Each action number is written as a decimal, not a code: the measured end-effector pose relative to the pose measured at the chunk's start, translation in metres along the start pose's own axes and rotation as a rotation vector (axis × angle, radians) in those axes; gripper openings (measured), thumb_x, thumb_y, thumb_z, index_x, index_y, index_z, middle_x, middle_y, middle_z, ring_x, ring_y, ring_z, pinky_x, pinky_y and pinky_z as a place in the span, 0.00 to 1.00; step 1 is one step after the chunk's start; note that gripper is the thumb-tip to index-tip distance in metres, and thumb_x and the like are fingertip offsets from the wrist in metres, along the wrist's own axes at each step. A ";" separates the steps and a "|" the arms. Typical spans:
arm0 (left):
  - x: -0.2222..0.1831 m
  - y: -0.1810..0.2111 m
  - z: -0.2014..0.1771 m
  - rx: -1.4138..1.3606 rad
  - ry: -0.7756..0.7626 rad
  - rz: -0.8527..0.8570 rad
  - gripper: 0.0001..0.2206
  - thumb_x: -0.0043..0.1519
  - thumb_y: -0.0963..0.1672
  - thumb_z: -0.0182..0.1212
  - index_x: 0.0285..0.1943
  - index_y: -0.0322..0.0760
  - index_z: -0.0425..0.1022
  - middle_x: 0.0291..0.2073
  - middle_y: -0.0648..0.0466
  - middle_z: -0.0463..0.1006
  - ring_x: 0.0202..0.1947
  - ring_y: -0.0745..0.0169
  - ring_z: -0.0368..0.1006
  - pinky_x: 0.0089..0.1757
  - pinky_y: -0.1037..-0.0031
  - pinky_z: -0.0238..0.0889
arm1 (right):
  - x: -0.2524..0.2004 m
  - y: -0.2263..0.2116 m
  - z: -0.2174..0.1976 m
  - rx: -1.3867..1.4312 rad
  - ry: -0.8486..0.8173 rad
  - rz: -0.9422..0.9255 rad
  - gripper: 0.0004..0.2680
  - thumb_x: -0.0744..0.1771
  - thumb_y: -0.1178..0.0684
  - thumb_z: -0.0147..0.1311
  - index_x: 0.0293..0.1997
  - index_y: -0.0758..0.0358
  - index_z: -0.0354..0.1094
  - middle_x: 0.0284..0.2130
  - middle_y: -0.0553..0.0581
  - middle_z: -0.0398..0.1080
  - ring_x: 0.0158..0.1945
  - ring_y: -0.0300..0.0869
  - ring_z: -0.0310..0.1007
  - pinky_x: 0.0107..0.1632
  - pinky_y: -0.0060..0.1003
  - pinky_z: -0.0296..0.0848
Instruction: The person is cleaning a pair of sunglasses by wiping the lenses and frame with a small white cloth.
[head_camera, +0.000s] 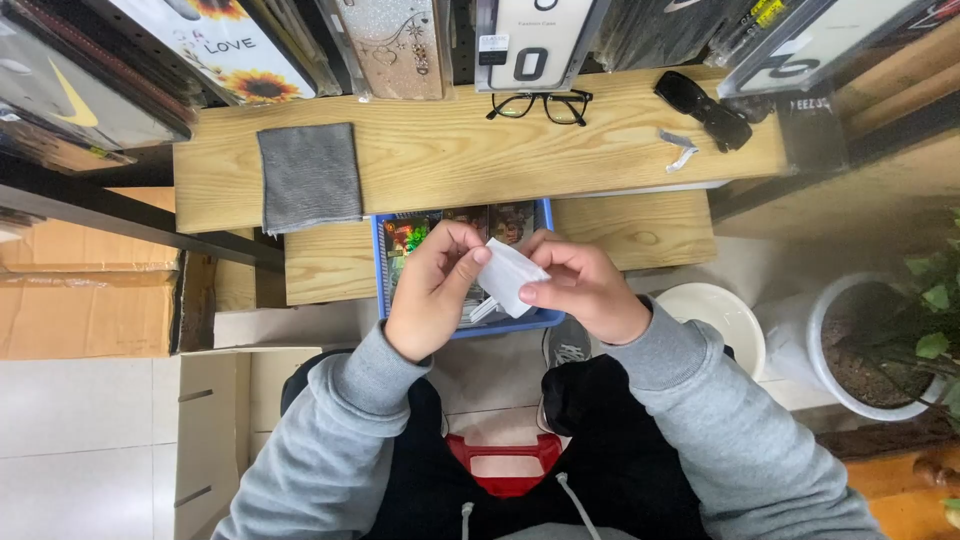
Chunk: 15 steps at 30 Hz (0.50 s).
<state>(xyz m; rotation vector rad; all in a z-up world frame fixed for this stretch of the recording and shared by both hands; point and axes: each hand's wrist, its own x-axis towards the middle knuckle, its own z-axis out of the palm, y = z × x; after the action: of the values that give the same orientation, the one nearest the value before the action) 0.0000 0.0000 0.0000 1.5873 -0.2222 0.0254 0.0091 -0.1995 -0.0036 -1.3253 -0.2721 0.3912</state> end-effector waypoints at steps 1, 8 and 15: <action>0.000 -0.005 -0.001 -0.001 -0.001 0.000 0.04 0.66 0.40 0.54 0.38 0.32 0.71 0.23 0.50 0.71 0.29 0.64 0.65 0.34 0.72 0.64 | 0.000 0.000 0.000 0.000 0.001 0.000 0.07 0.60 0.59 0.63 0.30 0.72 0.69 0.35 0.61 0.65 0.38 0.38 0.66 0.43 0.30 0.71; 0.004 -0.014 -0.007 -0.092 0.176 -0.003 0.03 0.67 0.40 0.53 0.41 0.32 0.69 0.21 0.57 0.67 0.25 0.73 0.61 0.31 0.81 0.57 | 0.004 0.014 -0.001 0.200 0.209 -0.047 0.08 0.58 0.64 0.63 0.27 0.68 0.64 0.29 0.58 0.68 0.28 0.32 0.63 0.28 0.24 0.60; 0.001 -0.014 0.000 -0.446 0.232 -0.100 0.12 0.62 0.38 0.59 0.53 0.33 0.64 0.31 0.52 0.75 0.32 0.71 0.73 0.35 0.84 0.66 | 0.004 0.002 -0.004 0.037 0.380 -0.060 0.08 0.58 0.61 0.66 0.36 0.71 0.72 0.23 0.55 0.68 0.25 0.29 0.64 0.28 0.19 0.64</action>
<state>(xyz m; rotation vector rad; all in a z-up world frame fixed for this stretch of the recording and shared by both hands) 0.0030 0.0003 -0.0135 1.1373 0.0344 0.0764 0.0138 -0.2013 -0.0066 -1.3226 0.0137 0.0890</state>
